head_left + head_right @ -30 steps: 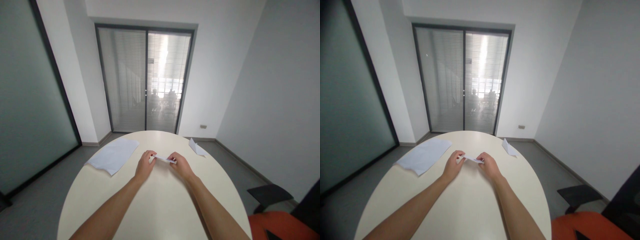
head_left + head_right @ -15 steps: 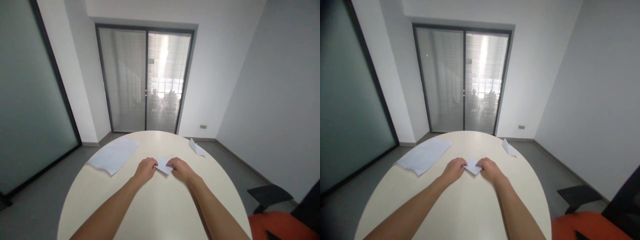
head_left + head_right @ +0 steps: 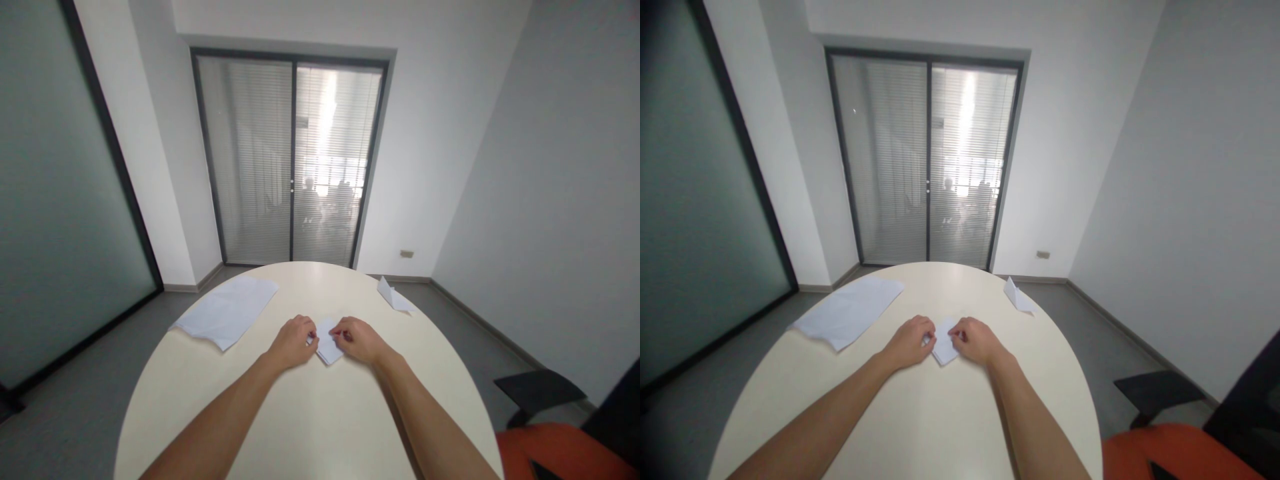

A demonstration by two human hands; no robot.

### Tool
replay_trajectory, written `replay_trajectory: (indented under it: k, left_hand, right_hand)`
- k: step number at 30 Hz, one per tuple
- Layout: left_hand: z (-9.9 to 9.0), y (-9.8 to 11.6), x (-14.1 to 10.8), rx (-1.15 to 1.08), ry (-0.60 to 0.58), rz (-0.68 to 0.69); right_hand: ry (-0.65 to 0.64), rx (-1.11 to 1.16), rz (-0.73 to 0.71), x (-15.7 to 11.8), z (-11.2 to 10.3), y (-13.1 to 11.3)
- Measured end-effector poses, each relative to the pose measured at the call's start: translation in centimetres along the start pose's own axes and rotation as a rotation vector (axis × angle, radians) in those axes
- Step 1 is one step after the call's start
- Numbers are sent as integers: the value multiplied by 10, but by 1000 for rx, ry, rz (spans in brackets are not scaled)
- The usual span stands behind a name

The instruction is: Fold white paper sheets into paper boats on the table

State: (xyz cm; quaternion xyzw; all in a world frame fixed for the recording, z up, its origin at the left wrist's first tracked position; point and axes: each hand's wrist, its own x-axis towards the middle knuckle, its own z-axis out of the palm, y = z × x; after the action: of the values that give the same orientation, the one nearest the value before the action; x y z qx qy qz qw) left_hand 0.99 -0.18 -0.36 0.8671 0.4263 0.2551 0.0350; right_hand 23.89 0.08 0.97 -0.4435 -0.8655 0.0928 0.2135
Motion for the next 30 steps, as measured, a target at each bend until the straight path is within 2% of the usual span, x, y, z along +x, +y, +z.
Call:
replay_trajectory:
  k: [3, 6, 13, 19, 25, 30]
  left_hand:
    - [3, -1, -1, -61, -14, 58]
    - [5, -3, -1, -91, -23, 77]
    - [5, -3, 0, -90, -19, 91]
    - [3, 1, -2, -92, 1, 69]
    - [5, -3, -4, -139, -4, 138]
    - [8, -6, -5, -139, -22, 143]
  right_hand:
    - [39, -10, -121, 0, 6, 1]
    - [13, -49, -176, 0, 13, 6]
    - [-82, -40, -52, -1, 23, 17]
    - [-74, -21, -96, 0, 23, 17]
    - [-83, 40, -132, -1, 15, 16]
    - [-13, 92, -130, -5, 8, 22]
